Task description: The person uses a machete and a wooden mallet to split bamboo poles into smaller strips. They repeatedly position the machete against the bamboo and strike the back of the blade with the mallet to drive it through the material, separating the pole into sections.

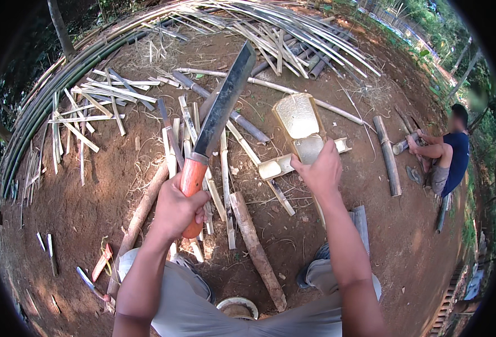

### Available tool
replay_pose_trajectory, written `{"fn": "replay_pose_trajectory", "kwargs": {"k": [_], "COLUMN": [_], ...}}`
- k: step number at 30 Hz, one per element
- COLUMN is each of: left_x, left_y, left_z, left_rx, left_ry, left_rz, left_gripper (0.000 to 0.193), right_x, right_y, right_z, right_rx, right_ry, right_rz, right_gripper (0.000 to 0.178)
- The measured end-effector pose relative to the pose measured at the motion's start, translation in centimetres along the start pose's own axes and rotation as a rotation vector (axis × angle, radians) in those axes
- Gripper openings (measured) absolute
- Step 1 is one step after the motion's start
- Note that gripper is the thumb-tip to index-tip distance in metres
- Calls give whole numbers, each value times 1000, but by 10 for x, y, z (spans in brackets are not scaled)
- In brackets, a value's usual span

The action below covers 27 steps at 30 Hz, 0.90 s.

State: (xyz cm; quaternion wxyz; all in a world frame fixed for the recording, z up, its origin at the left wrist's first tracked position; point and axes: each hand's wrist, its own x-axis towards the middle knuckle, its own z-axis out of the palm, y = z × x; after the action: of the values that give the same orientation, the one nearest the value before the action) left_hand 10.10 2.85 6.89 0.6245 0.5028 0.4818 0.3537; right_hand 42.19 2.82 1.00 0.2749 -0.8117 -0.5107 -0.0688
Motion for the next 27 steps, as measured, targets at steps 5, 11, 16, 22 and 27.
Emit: {"fn": "replay_pose_trajectory", "kwargs": {"k": [5,11,16,22,27], "left_x": [-27,-54,-50,-53,-52], "left_y": [18,30,30,34,37], "left_z": [30,36,42,47,42], "left_rx": [5,169,142,361,353], "left_ry": [-29,25,6,6,4], "left_rz": [113,275,268,335,230], "left_gripper": [16,14,12,23,25], "right_x": [-14,-35,-39,-46,-47], "right_y": [-47,-90,-100,-90,-88], "right_z": [-2,5,5,24,20], "right_rx": [160,224,566,625,660], "right_ry": [170,437,521,556,527], "right_rz": [93,-55,-138,-274,-232], "right_gripper": [81,80,86,91,90]}}
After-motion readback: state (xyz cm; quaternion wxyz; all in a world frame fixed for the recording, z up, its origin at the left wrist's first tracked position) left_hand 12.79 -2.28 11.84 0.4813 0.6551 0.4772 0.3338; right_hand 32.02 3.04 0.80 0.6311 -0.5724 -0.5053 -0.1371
